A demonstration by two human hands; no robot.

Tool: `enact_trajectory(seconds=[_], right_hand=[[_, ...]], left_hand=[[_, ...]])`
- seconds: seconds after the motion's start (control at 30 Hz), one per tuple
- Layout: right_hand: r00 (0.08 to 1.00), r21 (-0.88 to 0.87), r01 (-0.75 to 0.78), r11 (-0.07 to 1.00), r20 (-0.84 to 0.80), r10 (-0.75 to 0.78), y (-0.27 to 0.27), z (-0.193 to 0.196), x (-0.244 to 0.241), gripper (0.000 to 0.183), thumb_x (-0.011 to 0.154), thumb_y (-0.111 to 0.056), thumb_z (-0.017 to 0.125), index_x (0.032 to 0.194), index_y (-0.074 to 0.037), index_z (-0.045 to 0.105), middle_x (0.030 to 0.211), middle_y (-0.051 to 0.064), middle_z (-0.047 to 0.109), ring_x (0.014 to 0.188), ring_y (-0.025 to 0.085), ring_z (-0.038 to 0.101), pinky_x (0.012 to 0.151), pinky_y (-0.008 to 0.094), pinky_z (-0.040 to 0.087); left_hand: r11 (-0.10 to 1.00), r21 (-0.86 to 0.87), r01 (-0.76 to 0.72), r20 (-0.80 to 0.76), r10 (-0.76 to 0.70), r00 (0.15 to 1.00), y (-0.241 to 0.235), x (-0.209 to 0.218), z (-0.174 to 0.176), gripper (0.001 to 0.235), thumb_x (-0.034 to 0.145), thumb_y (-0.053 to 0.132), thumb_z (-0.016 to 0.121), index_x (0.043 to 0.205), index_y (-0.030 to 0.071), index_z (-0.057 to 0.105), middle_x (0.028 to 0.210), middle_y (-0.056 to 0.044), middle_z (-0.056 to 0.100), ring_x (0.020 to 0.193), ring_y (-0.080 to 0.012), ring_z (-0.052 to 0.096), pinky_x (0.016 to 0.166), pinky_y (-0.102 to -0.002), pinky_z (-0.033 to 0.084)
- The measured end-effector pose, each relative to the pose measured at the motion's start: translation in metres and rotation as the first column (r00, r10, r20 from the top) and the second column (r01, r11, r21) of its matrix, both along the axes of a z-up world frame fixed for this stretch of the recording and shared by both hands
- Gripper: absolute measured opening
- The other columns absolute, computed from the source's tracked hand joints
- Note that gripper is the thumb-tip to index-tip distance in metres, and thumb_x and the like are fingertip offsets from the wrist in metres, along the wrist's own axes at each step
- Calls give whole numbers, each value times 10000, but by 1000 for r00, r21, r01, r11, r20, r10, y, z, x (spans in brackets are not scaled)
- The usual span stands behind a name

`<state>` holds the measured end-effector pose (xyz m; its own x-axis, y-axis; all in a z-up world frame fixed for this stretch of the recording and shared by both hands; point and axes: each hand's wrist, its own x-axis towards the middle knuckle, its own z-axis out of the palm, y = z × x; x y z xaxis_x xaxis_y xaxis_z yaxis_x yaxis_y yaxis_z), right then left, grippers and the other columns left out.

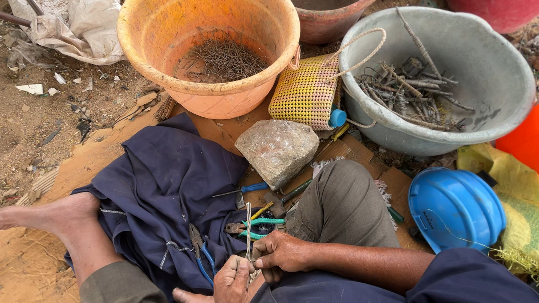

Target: The person sits on the ground and uses pliers to straighten and separate twisted metal wires. They repeatedly grip, twist, and pull the wires to untangle them, then place the processed pieces into a nearby bucket.

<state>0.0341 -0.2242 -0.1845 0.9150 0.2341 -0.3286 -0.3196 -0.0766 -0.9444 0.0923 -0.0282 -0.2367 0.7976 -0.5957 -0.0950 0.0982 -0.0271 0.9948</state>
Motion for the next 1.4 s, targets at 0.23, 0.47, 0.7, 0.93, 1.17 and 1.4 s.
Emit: enact_trajectory(seconds=[0.23,0.47,0.7,0.93,1.17,1.4], right_hand=[[998,-184,2,983,60,10,0,15,1,119,1004,-112,619,975,-4,660,696,61,678,611,111,654,572,293,548],[989,-330,-13,944,132,60,4,24,-1,134,999,-133,631,960,-8,659,697,58,681,638,116,667,604,305,548],[990,-285,-25,958,125,63,2,22,0,112,1003,-120,623,962,-19,646,717,51,682,664,108,670,621,298,560],[988,-271,-3,963,146,45,-5,11,1,106,998,-97,623,943,-9,650,726,56,689,652,101,665,597,279,564],[992,246,122,962,-66,-109,2,-3,6,126,1038,-136,607,1035,-11,628,756,82,695,630,131,663,575,275,558],[969,421,202,884,-220,-117,2,1,8,130,1031,-138,618,1047,-9,607,807,94,704,667,143,696,593,280,577]], left_hand=[[982,-180,63,-562,-155,813,6,4,2,325,1036,267,518,836,28,612,527,17,445,394,-56,302,347,-221,244],[943,-326,69,-652,-277,706,9,4,11,334,1048,286,512,858,24,594,536,15,452,401,-57,302,360,-221,256],[943,-312,119,-609,-294,737,11,3,14,339,1045,301,524,865,26,602,523,22,459,393,-47,305,355,-215,248],[997,-76,23,-333,-47,942,-5,-8,14,319,1048,278,528,938,7,655,580,-5,542,423,-36,352,372,-200,273],[936,230,-268,230,215,949,-10,-13,43,182,972,227,590,996,47,606,762,-47,704,680,-124,691,591,-296,576],[874,394,-285,396,119,911,-10,-15,61,179,990,243,582,1007,68,614,746,-85,721,673,-177,707,596,-334,568]])
